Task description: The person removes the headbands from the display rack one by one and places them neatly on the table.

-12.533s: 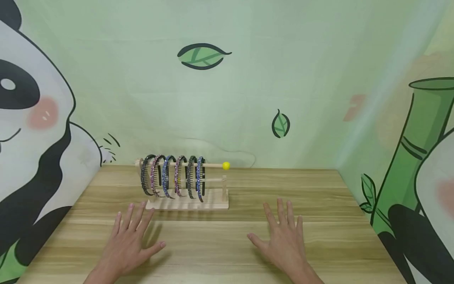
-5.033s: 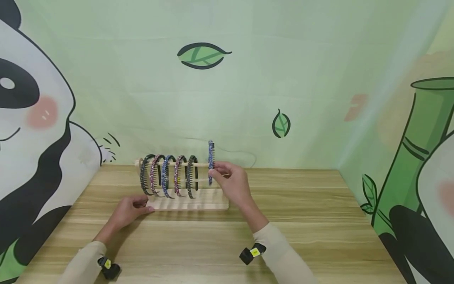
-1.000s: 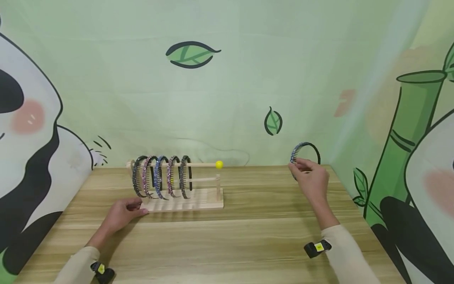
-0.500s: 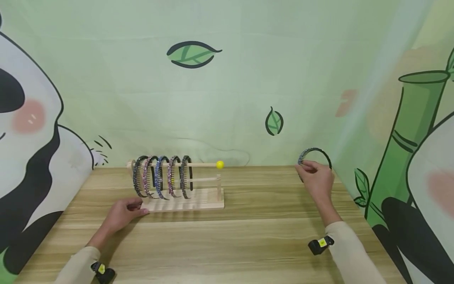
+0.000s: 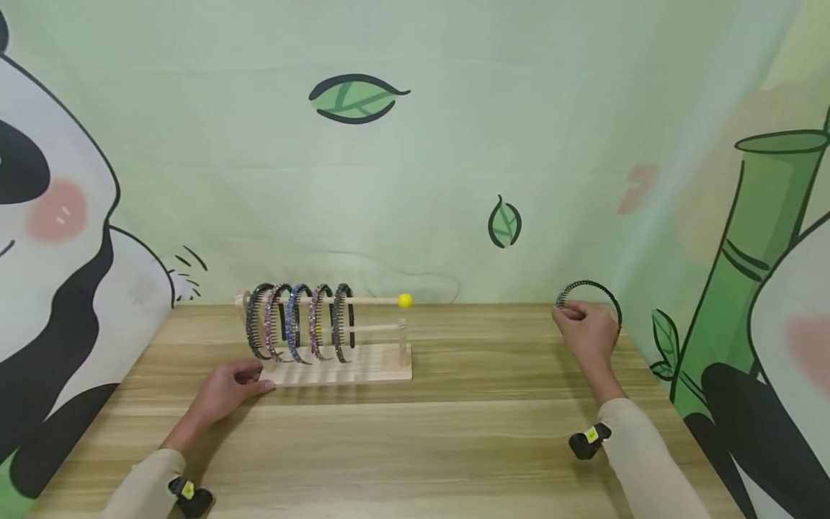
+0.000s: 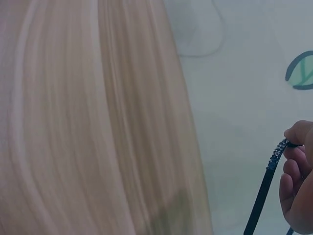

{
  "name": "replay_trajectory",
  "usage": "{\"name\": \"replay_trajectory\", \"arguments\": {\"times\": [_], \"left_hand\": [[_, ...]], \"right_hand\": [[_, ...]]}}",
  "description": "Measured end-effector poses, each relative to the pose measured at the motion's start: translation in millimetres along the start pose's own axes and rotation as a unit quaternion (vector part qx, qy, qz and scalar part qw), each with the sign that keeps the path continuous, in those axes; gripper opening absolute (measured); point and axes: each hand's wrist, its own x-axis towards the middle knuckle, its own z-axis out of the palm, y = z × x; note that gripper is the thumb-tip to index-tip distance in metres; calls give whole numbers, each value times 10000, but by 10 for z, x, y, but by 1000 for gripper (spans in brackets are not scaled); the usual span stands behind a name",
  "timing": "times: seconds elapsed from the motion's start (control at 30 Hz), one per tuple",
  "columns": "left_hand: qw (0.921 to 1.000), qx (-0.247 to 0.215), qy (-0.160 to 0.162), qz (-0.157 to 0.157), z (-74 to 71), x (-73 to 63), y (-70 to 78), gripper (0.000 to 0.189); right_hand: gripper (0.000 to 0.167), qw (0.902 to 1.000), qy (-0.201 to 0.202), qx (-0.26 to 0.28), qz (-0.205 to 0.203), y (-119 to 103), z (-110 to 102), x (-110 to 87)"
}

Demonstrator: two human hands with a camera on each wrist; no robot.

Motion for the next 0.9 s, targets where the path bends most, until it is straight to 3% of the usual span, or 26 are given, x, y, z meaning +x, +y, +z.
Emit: {"name": "replay_trajectory", "arguments": {"times": [0.23, 0.4, 0.9], "left_hand": [[10000, -34, -3, 27, 3, 3, -5, 53], [10000, -14, 13, 17, 0, 1, -5, 53], [10000, -12, 8, 52, -1, -4, -5, 55]], "right_hand": [[31, 9987, -46, -354, -375, 147, 65, 12], [36, 9980, -318, -523, -178, 236, 93, -9], [40, 9963, -499, -696, 59, 552, 123, 28]]}}
